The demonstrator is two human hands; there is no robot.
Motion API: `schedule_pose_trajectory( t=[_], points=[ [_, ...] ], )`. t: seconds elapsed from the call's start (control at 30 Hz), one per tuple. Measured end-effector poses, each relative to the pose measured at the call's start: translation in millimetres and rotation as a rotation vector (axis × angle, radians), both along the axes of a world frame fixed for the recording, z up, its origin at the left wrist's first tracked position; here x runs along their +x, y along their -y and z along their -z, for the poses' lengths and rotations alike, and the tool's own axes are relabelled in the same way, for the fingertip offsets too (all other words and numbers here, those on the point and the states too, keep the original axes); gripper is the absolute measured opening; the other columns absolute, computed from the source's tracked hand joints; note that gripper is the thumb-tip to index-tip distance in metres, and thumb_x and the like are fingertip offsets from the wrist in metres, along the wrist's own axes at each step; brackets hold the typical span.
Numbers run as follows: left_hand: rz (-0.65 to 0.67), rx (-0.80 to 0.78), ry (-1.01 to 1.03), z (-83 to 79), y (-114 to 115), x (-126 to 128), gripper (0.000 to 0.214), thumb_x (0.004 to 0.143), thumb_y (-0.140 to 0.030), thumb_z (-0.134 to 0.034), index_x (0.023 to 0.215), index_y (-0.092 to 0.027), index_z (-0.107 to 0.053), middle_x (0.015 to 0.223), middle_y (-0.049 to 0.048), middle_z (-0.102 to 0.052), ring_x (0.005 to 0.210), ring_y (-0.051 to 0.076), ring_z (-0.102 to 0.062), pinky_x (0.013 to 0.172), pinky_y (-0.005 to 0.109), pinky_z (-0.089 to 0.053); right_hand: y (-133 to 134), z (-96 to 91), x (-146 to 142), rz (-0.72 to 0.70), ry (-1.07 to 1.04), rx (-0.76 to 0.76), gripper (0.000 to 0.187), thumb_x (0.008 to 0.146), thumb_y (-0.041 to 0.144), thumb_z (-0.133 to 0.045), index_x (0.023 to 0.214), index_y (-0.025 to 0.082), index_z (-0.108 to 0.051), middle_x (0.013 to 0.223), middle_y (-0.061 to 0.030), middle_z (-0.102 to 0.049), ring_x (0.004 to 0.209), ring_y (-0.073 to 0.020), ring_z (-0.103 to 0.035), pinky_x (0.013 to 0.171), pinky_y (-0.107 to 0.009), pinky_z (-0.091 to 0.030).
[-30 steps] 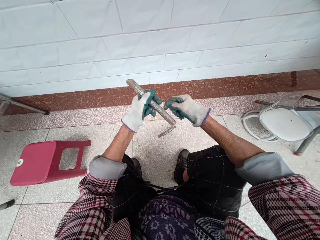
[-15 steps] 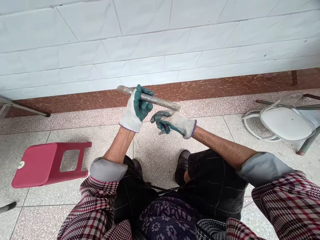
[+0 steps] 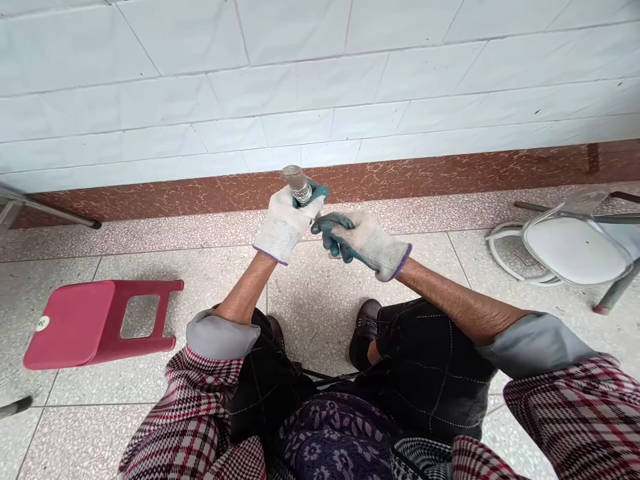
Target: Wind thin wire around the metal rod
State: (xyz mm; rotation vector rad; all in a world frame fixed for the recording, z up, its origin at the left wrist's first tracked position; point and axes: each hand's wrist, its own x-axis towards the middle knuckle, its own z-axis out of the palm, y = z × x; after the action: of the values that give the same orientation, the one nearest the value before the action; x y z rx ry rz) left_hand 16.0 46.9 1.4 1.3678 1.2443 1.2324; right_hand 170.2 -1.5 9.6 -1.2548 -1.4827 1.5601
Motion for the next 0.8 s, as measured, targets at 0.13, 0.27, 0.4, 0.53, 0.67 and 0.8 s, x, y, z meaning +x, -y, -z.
schedule_pose_trajectory(
  t=[0.13,0.27,0.4,0.53,0.67,0.8],
  points=[
    [-0.016,-0.082,0.348,-5.8,-3.6,-5.0,0.026,0.1,-0.042,-0.055,0.086,-0.021,-0.058,0.087,0.0036,-0.072,0.051,0.007,-0.048,0.045,0.023,-0.04,6.9,11.7,-11.0,-0.108,-0.064,-0.02,0.013,0.09,0.022,-0.058,0.093,0.017,-0.07,0.065,0.0008,-0.061,0.05,-0.0098,-0.055,0.035,-0.017,-0.037],
    [0.077,-0.314,0.518,-16.8,-1.4,-13.3,0.042,0.108,-0.049,-0.036,0.081,-0.022,-0.054,0.077,-0.0011,-0.067,0.039,0.004,-0.019,0.036,0.024,-0.026,-6.5,14.6,-5.3,-0.204,0.021,-0.055,0.014,0.091,0.023,-0.059,0.093,0.017,-0.071,0.065,0.0006,-0.06,0.051,-0.0106,-0.052,0.039,-0.019,-0.04],
    [0.169,-0.328,0.331,-22.2,7.1,-12.2,0.029,0.104,-0.038,-0.046,0.086,-0.02,-0.059,0.072,0.0014,-0.067,0.039,0.006,-0.032,0.035,0.025,-0.027,-24.3,3.0,12.4,-0.053,0.145,-0.003,0.013,0.087,0.014,-0.059,0.084,0.015,-0.071,0.06,0.0026,-0.052,0.049,-0.008,-0.044,0.039,-0.018,-0.035],
    [0.094,-0.257,0.081,-10.4,1.9,-7.0,0.018,0.095,-0.031,-0.06,0.083,-0.017,-0.06,0.072,0.0054,-0.069,0.049,0.01,-0.053,0.04,0.024,-0.035,-24.8,-4.1,19.5,0.015,0.239,0.129,0.017,0.089,0.019,-0.058,0.085,0.015,-0.075,0.056,0.0043,-0.045,0.045,-0.0069,-0.036,0.036,-0.02,-0.026],
    [0.028,-0.122,-0.136,15.7,-8.7,-2.9,0.025,0.091,-0.035,-0.069,0.078,-0.016,-0.06,0.076,0.0052,-0.066,0.065,0.012,-0.058,0.056,0.024,-0.046,-19.7,4.4,12.0,-0.082,0.253,0.139,0.013,0.089,0.021,-0.061,0.079,0.016,-0.067,0.057,0.0035,-0.052,0.044,-0.0074,-0.041,0.038,-0.021,-0.031],
    [0.26,-0.216,-0.186,24.7,4.4,3.8,0.016,0.099,-0.031,-0.058,0.098,-0.017,-0.064,0.076,0.0009,-0.063,0.06,0.01,-0.055,0.054,0.023,-0.047,-15.9,9.4,5.7,-0.036,0.264,0.005,0.021,0.085,0.023,-0.063,0.065,0.019,-0.056,0.053,0.004,-0.05,0.041,-0.0071,-0.039,0.037,-0.021,-0.029]
  ],
)
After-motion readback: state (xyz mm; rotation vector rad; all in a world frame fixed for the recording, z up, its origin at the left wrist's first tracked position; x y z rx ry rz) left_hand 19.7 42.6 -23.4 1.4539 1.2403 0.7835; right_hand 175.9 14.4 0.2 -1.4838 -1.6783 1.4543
